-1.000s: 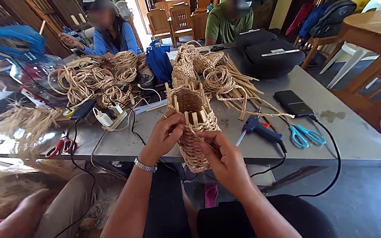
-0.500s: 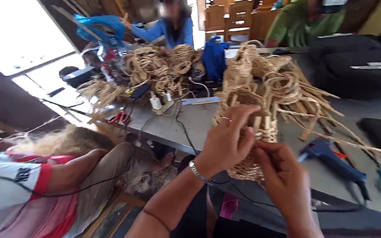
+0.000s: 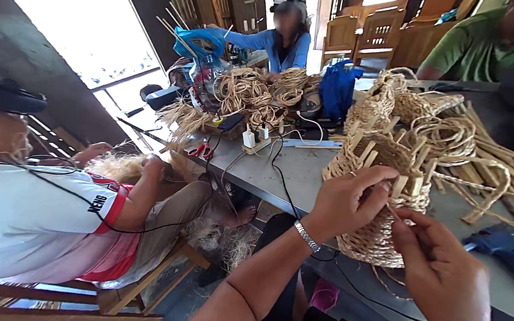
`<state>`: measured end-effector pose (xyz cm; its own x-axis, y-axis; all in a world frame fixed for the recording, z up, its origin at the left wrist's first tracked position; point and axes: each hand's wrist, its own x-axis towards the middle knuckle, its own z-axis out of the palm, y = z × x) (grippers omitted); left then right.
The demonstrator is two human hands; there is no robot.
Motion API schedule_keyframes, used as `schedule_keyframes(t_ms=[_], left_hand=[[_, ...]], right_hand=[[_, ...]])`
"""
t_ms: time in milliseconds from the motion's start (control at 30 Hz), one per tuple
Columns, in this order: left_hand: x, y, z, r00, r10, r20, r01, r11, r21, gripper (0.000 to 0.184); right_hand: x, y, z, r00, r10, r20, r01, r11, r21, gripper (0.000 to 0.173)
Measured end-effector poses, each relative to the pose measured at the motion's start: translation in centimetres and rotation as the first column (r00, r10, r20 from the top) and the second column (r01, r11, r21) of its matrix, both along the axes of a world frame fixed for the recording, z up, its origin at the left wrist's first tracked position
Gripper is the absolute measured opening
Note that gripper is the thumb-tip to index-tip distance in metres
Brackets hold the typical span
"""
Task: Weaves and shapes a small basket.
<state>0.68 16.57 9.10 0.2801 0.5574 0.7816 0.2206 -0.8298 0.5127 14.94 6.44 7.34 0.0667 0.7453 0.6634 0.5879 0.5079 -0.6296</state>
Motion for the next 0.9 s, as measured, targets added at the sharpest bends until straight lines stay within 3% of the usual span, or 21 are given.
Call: schedule_keyframes(t_ms=[200, 433, 900], left_hand=[[0.6, -0.4, 0.3, 0.995, 0.096, 0.003, -0.096, 0.995, 0.014, 0.027], [0.5, -0.5, 0.2, 0.997, 0.07, 0.014, -0.07, 0.998, 0.005, 0.026], [-1.3, 0.6, 0.1, 0.981, -0.193, 0.008, 0.193, 0.981, 0.036, 0.022]], right_hand=[[0.0, -0.3, 0.2, 1.0, 0.015, 0.004, -0.015, 0.999, -0.041, 0.032], [-0.2, -0.6, 0.4, 1.0, -0.012, 0.015, 0.012, 0.998, -0.056, 0.031], [0.3, -0.5, 0.6, 0.999, 0.043, 0.01, -0.042, 0.995, -0.086, 0.031]])
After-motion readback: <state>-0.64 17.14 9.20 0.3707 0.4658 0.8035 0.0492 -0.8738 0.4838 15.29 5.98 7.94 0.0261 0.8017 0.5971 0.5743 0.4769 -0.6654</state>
